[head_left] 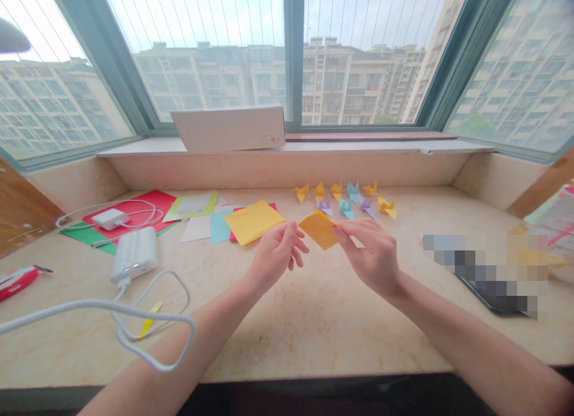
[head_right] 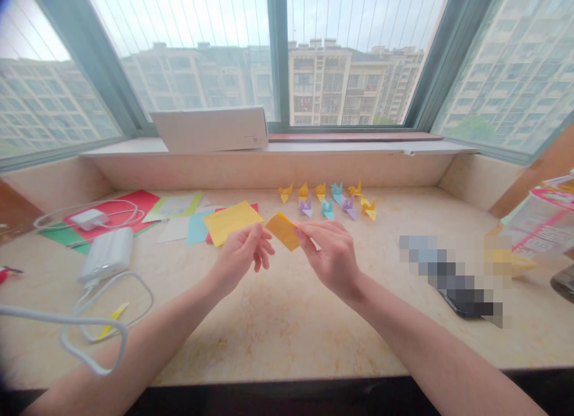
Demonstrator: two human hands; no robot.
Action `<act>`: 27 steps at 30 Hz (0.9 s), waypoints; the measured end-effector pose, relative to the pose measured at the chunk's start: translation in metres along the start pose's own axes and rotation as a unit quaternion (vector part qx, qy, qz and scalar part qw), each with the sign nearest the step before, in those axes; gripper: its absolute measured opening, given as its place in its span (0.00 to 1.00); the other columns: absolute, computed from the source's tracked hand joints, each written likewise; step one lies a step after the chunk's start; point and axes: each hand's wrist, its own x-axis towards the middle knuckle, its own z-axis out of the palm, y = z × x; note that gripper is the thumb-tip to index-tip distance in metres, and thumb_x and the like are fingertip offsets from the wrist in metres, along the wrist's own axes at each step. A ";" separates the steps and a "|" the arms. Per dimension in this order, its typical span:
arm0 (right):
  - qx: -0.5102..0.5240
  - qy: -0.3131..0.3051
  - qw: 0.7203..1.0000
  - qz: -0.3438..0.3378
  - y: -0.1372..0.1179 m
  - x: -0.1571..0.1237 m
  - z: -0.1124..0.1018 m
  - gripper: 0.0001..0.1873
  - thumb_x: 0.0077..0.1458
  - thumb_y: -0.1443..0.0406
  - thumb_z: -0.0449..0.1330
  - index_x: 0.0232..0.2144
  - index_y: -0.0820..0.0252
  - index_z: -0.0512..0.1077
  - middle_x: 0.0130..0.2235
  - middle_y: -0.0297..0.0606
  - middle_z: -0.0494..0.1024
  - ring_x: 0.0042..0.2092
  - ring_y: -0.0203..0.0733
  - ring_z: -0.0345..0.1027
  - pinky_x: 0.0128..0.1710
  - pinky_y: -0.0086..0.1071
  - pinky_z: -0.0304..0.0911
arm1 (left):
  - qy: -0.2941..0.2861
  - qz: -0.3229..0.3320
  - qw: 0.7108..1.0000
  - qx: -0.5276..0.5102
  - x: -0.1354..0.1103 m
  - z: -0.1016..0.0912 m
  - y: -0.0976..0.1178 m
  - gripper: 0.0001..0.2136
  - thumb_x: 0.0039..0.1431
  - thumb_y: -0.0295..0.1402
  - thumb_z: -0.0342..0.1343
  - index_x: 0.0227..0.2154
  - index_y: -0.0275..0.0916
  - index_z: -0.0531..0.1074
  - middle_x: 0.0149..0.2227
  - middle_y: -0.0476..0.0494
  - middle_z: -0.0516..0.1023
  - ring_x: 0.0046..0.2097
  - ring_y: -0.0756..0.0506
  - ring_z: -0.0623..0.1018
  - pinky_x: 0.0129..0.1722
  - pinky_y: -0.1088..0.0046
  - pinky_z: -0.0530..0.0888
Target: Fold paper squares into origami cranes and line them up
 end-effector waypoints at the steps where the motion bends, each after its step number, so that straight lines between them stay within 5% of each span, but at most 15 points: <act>1: -0.027 0.010 0.998 -0.049 0.003 0.001 -0.002 0.09 0.61 0.69 0.62 0.42 0.57 0.80 0.40 0.40 0.86 0.41 0.44 0.80 0.44 0.38 0.70 | -0.017 -0.013 0.999 -0.030 -0.001 0.002 0.000 0.25 0.61 0.56 0.53 0.31 0.34 0.72 0.27 0.42 0.81 0.22 0.49 0.78 0.19 0.78 0.71; 5: -0.086 -0.085 0.977 -0.176 0.007 0.003 -0.003 0.13 0.61 0.70 0.62 0.47 0.56 0.78 0.51 0.41 0.81 0.54 0.47 0.75 0.52 0.42 0.67 | -0.099 0.009 0.984 -0.150 -0.005 0.009 0.003 0.25 0.61 0.54 0.54 0.43 0.35 0.76 0.46 0.35 0.82 0.47 0.40 0.81 0.46 0.64 0.78; 9: -0.057 -0.201 0.961 -0.180 -0.002 -0.001 0.002 0.13 0.63 0.64 0.60 0.49 0.53 0.77 0.60 0.39 0.74 0.61 0.49 0.67 0.61 0.47 0.60 | -0.089 0.013 0.985 -0.148 -0.006 0.010 0.003 0.19 0.61 0.48 0.58 0.41 0.36 0.77 0.45 0.38 0.82 0.48 0.41 0.80 0.48 0.65 0.77; 14: 0.020 -0.117 0.993 0.013 -0.003 -0.002 0.008 0.13 0.64 0.61 0.59 0.49 0.54 0.76 0.58 0.44 0.75 0.59 0.51 0.68 0.59 0.50 0.62 | -0.047 0.006 0.995 -0.088 -0.003 0.006 0.000 0.20 0.60 0.48 0.60 0.40 0.33 0.75 0.40 0.39 0.82 0.41 0.43 0.82 0.40 0.67 0.79; 19: 0.136 -0.155 0.940 0.273 0.002 0.004 0.010 0.14 0.60 0.56 0.62 0.42 0.59 0.76 0.38 0.43 0.83 0.39 0.46 0.77 0.40 0.39 0.70 | -0.055 0.006 0.998 -0.009 -0.007 0.006 0.002 0.20 0.60 0.49 0.59 0.40 0.33 0.75 0.36 0.41 0.81 0.36 0.44 0.82 0.33 0.70 0.80; 22: 0.149 -0.158 0.932 0.289 0.001 0.005 0.009 0.11 0.58 0.57 0.63 0.34 0.59 0.77 0.34 0.39 0.83 0.38 0.45 0.76 0.40 0.37 0.68 | -0.110 -0.039 0.993 0.015 -0.008 0.005 0.004 0.18 0.61 0.46 0.59 0.38 0.33 0.75 0.31 0.42 0.81 0.31 0.45 0.82 0.27 0.73 0.78; 27: 0.160 -0.166 0.937 0.261 0.000 0.005 0.005 0.12 0.60 0.56 0.61 0.35 0.59 0.77 0.36 0.39 0.83 0.40 0.45 0.76 0.41 0.36 0.68 | -0.163 -0.044 0.984 0.061 -0.007 0.003 -0.001 0.17 0.64 0.45 0.54 0.33 0.33 0.73 0.26 0.43 0.79 0.24 0.48 0.80 0.22 0.76 0.74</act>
